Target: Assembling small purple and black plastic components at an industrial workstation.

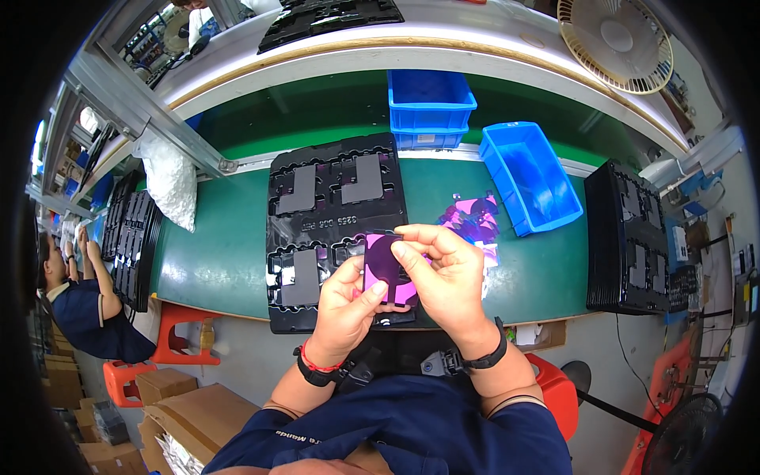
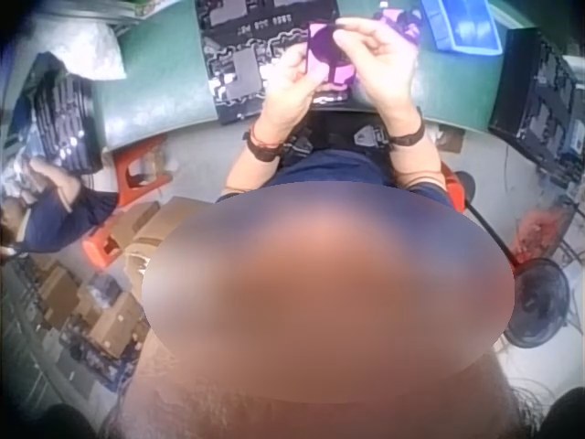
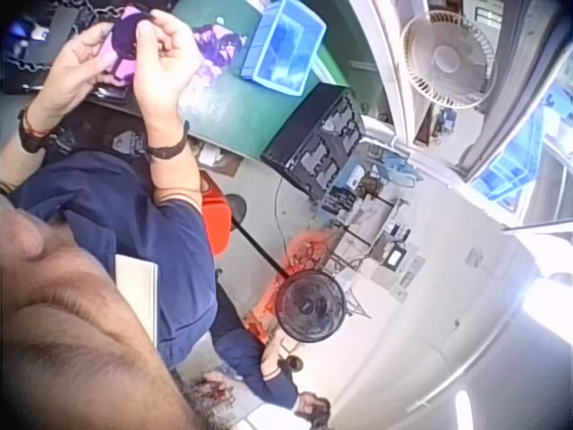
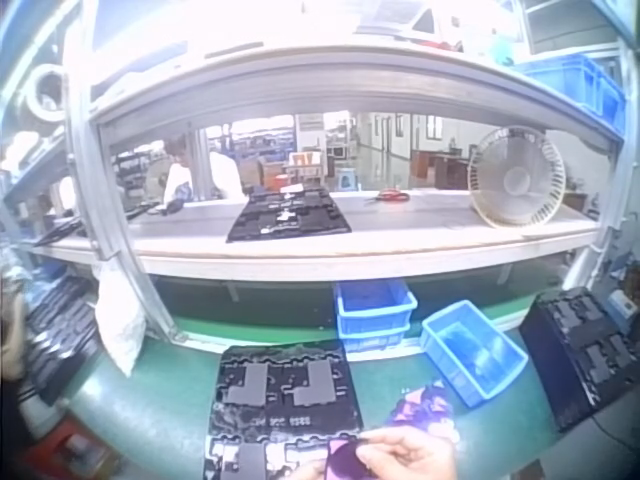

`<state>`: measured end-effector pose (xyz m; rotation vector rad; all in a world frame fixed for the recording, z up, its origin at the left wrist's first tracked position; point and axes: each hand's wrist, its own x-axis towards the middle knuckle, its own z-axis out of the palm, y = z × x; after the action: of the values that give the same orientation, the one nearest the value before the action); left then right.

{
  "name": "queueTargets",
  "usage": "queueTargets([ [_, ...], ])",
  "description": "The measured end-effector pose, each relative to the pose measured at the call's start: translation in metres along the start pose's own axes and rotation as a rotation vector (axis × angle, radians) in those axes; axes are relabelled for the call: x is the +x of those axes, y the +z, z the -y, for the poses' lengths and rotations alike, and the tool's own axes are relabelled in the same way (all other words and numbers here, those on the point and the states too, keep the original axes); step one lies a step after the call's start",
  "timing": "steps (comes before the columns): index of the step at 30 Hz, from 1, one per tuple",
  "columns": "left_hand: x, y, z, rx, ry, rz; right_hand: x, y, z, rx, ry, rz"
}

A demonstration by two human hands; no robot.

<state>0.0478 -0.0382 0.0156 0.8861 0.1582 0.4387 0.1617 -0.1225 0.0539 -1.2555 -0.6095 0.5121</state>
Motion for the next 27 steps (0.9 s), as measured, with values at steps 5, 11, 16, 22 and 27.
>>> queueTargets([
  [5, -0.0004, 0.0010, -0.0002, 0.001, -0.006, -0.019, -0.0005, 0.0001, -0.0005, -0.007, -0.005, 0.004],
  [11, -0.0010, 0.0040, -0.0025, -0.028, 0.028, -0.019, -0.0011, -0.0010, -0.0024, -0.009, -0.009, 0.024],
  [16, -0.0009, -0.0005, 0.0016, 0.010, 0.030, -0.020, -0.0015, -0.0004, -0.0026, -0.006, -0.001, 0.018],
  [22, -0.0010, 0.0038, -0.0010, -0.022, 0.016, -0.029, -0.0021, -0.0001, -0.0020, -0.005, -0.008, 0.018],
  [27, -0.0024, 0.0031, 0.0009, 0.016, 0.049, -0.049, -0.0028, 0.0008, -0.0007, -0.019, -0.030, 0.030],
])
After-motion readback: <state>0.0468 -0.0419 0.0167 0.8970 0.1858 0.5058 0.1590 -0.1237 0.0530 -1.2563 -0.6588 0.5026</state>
